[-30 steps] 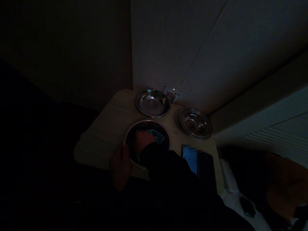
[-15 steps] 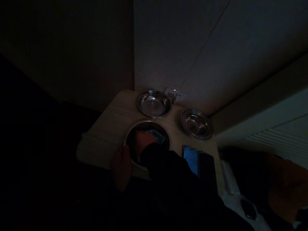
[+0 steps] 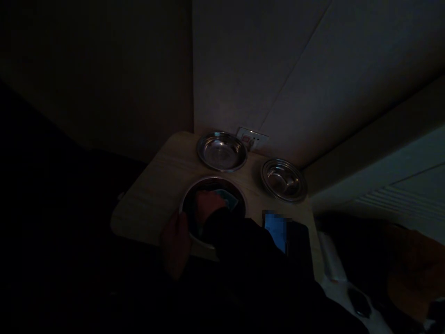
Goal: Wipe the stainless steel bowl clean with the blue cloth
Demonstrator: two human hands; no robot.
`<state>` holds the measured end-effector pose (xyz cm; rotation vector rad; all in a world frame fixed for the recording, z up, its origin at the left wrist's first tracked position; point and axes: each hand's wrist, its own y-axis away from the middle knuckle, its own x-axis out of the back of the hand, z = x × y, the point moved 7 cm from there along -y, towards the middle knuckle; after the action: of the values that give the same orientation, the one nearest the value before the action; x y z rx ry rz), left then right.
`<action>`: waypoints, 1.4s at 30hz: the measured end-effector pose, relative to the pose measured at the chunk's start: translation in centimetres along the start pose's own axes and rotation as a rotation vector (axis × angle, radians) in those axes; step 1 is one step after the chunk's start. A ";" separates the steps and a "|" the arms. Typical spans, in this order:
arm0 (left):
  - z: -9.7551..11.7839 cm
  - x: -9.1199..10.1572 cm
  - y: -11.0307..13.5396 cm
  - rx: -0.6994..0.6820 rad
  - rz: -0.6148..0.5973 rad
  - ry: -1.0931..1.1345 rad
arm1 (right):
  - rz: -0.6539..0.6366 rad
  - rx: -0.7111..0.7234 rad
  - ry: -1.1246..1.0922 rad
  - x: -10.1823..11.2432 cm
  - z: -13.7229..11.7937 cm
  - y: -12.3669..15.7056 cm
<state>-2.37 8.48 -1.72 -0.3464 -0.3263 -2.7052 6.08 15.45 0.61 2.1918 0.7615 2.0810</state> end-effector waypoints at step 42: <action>-0.6 -0.2 -0.3 0.083 -0.020 0.058 | -0.108 0.155 0.040 -0.7 1.7 3.8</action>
<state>-2.45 8.63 -2.41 -0.2422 -0.4260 -2.7053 8.90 12.34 1.05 2.1343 1.0537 2.0845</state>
